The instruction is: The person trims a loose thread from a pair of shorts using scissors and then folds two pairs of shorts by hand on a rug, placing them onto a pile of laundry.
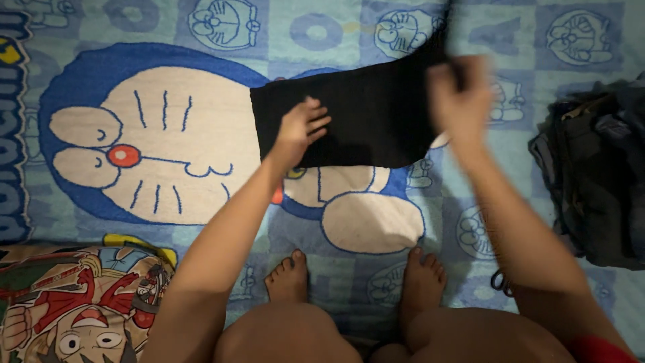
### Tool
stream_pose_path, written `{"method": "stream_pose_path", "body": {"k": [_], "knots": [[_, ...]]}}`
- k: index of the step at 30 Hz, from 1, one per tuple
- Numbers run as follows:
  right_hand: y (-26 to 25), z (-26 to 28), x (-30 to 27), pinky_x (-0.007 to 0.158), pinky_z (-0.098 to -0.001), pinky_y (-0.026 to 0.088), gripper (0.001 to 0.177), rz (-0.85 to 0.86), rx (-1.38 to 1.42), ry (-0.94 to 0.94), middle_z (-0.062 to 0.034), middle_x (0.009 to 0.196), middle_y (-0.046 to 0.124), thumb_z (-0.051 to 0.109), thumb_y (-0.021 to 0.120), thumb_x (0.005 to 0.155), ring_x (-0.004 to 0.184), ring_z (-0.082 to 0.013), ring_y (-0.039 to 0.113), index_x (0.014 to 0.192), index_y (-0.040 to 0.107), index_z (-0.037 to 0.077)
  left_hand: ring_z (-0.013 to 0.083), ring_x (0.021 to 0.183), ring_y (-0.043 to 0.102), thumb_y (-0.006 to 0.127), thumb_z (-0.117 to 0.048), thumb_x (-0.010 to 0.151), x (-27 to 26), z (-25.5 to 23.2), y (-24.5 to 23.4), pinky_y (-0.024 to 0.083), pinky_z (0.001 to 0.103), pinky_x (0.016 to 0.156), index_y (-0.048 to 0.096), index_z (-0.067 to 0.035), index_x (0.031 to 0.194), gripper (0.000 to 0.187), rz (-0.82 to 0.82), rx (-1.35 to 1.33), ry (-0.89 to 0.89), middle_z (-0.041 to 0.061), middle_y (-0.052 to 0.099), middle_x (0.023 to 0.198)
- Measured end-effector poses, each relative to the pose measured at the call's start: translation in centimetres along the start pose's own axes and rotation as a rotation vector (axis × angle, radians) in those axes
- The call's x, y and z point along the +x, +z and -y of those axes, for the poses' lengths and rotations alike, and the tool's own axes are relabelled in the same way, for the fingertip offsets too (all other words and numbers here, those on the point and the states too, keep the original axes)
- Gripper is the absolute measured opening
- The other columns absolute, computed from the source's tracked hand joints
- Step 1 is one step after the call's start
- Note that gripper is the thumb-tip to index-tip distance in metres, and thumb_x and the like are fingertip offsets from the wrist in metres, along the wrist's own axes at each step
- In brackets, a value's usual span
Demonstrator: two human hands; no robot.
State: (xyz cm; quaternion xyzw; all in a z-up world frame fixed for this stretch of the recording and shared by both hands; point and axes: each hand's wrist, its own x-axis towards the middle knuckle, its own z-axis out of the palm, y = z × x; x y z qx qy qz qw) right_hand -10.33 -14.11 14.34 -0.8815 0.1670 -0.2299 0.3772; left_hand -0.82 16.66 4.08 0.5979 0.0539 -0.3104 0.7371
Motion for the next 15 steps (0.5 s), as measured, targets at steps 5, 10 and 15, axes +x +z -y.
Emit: {"method": "stream_pose_path", "body": {"k": [5,10,15], "knots": [[8.0,9.6,-6.3,0.109,-0.0449,0.046,0.043,0.536,0.237,-0.422,-0.0194,0.136,0.063,0.019,0.072,0.094,0.129,-0.0349,0.059,0.132,0.064,0.002,0.0394,0.118,0.063,0.028,-0.071,0.090,-1.9,-5.2,-1.3,0.053,0.052,0.095,0.048,-0.004,0.137,0.084,0.019,-0.533,-0.284,0.021,0.061,0.132],[9.9,6.0,-9.1,0.115,-0.0494,0.037,0.033,0.719,0.132,-0.738,-0.0223,0.147,0.057,0.018,0.076,0.089,0.142,-0.0387,0.046,0.118,0.070,0.004,0.0293,0.126,0.059,0.073,-0.022,0.091,-0.1,1.5,-4.2,0.049,0.041,0.105,0.048,-0.002,0.143,0.062,-0.161,-0.051,-0.055,0.018,0.060,0.141],[7.5,0.6,-6.6,0.125,-0.0461,0.040,0.021,0.481,-0.014,-0.426,-0.0142,0.151,0.057,0.016,0.068,0.102,0.152,-0.0337,0.045,0.121,0.070,0.007,0.0240,0.123,0.060,0.072,-0.010,0.098,1.0,2.0,-6.2,0.048,0.034,0.103,0.045,0.004,0.146,0.058,-0.162,0.017,0.094,0.019,0.059,0.136]]}}
